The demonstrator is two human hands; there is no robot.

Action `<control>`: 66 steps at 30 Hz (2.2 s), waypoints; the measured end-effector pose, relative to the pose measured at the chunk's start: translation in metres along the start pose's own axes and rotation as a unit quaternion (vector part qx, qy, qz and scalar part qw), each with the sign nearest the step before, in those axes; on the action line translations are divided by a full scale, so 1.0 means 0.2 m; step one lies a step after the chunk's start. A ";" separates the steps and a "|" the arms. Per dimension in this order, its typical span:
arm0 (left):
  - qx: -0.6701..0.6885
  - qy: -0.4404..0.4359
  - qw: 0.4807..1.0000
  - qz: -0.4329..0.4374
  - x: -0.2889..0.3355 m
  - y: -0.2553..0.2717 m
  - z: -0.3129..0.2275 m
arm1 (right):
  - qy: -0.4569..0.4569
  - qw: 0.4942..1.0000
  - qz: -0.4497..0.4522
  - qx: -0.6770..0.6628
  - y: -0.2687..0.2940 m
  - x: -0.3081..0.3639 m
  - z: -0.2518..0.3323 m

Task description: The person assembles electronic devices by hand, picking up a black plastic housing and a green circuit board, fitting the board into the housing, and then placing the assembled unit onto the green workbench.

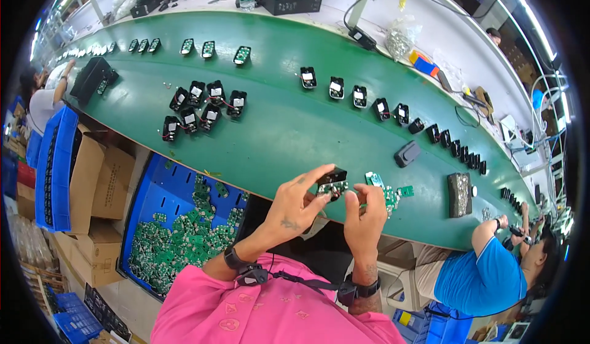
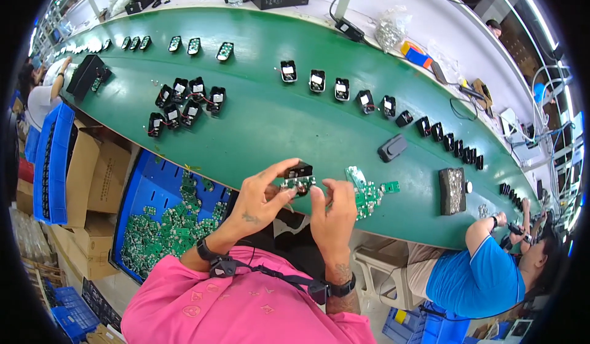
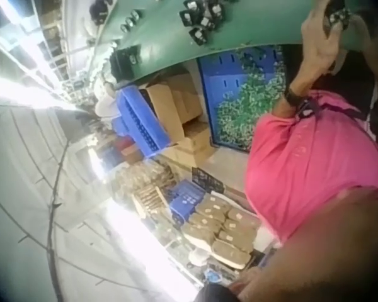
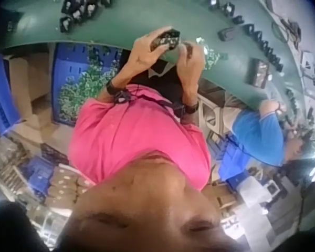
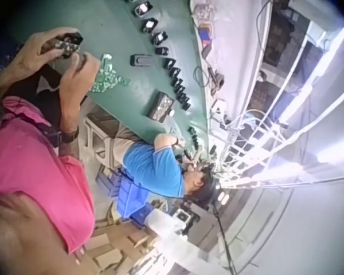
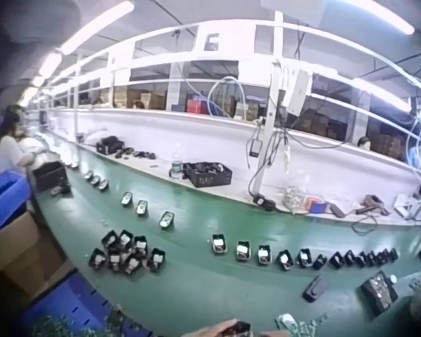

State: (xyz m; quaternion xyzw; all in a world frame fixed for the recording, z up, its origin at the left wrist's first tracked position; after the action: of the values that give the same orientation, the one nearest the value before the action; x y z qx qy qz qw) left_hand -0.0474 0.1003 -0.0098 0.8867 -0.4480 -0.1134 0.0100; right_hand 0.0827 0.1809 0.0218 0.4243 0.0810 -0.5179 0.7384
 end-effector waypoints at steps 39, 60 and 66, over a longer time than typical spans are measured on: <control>0.000 -0.055 0.997 0.049 0.03 -0.12 0.03 | -0.325 0.884 0.009 -0.336 -0.07 0.22 -0.34; 0.058 0.011 0.993 0.105 0.06 -0.14 -0.04 | -0.107 0.992 0.016 -0.070 0.08 0.09 -0.04; -0.021 0.033 0.995 0.090 0.08 -0.13 -0.01 | -0.131 0.989 0.026 -0.058 0.08 0.11 -0.09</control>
State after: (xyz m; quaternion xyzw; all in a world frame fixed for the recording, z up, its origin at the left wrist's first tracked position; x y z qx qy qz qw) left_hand -0.0181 0.1028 -0.0144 0.8455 -0.5233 -0.0916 0.0535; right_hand 0.1125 0.1808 0.0073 0.3113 0.0027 -0.5438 0.7794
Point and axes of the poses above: each hand's wrist, its own x-axis away from the middle knuckle, its own y-axis out of the back of the hand, z = x × y, the point moved 10 cm from there along -x, towards the middle knuckle, and after that the axes turned 7 degrees about -z, right-handed, at the moved point
